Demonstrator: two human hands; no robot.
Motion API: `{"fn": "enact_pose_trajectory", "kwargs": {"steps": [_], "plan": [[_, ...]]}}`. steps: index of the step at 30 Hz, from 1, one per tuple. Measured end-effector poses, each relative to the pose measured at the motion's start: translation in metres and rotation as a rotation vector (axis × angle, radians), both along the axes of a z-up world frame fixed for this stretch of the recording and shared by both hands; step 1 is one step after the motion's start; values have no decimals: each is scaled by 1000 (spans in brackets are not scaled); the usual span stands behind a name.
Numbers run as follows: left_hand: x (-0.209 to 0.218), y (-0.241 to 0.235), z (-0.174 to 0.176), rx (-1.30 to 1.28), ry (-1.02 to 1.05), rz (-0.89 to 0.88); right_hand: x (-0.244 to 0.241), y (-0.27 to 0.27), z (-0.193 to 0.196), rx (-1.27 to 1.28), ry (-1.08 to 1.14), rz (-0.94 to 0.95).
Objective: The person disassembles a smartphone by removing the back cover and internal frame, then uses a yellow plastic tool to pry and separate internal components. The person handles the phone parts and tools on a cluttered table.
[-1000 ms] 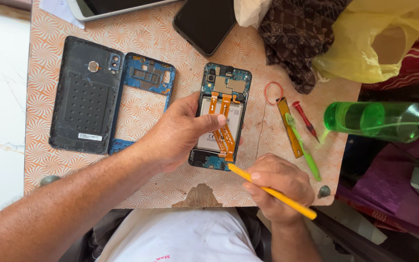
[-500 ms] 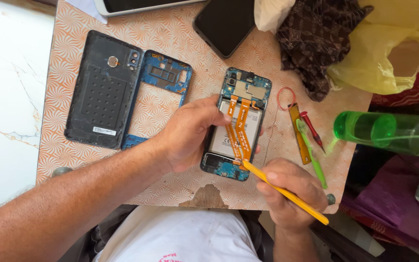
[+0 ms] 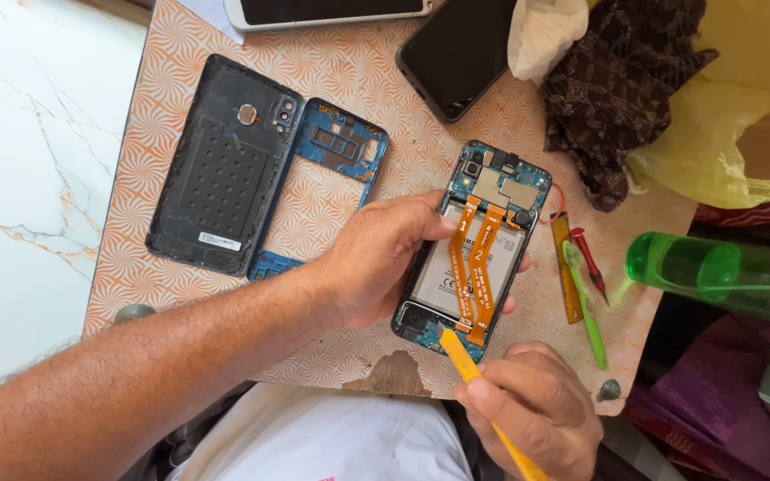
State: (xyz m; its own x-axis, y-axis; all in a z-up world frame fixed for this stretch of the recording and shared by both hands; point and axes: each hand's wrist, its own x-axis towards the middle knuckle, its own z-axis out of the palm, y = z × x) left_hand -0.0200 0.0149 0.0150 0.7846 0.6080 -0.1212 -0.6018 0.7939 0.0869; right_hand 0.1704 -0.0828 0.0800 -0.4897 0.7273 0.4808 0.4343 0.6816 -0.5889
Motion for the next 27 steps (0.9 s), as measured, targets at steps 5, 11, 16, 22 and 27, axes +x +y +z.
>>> {"fn": "enact_pose_trajectory", "kwargs": {"steps": [5,11,16,22,27], "plan": [[0,1,0,-15,19,-8,-6,-3,-6,119,-101,-33],[-1,1,3,-23,39,0,-5,-3,-4,158,-150,-14],[0,2,4,-23,80,-10,-5,-4,-3,110,-128,-22],[1,2,4,17,121,-8,-5,-7,-3,87,-117,-56],[2,2,2,3,109,-10,-5,-8,-1,70,-129,-72]]}}
